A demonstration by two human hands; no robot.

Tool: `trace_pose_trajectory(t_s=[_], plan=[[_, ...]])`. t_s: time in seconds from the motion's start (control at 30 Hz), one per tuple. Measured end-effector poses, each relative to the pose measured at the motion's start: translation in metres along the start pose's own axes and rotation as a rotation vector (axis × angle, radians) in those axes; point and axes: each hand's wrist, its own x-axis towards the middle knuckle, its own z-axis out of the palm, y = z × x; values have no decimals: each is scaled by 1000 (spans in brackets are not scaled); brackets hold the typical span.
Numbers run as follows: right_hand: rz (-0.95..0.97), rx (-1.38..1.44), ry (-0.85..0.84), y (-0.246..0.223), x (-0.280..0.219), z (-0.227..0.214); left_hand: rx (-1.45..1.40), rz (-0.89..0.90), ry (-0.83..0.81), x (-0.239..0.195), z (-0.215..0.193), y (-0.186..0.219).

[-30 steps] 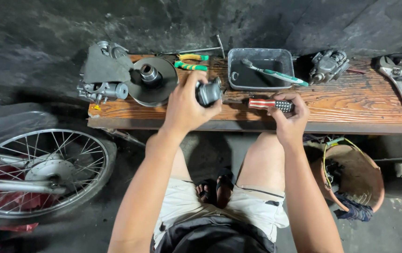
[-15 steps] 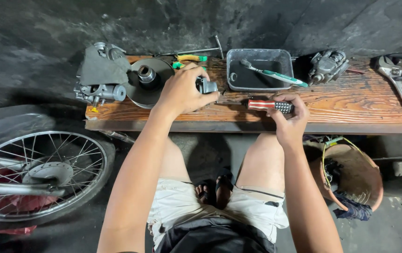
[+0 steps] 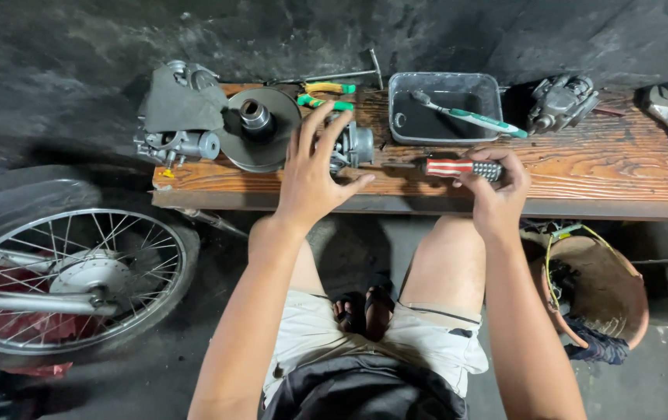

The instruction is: The person assembles a cylindrical mechanical component on a wooden table, inserting a small ring into a central shaft. They then handle a larger circular metal part, rotating it to inspect the interior. Finally, the person uses a screwdriver to tighten a bolt on a separate mechanical assembly.

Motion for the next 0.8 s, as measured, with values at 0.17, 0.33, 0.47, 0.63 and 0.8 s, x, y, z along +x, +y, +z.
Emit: trace_pose_trajectory(t_s=[0.17,0.33,0.47,0.63,0.8], plan=[[240,242,91,-14,5,15,58,108,105,-11,25,-20],[374,261,67,-24,6,24,158,167,105,-8,36,-25],[384,238,30,-12,4,30,42,220,155,-2,40,-30],[383,289,35,4,3,23,-47,220,181,0,37,-30],[385,314,31,7,1,22,-98,183,161,-1,35,-30]])
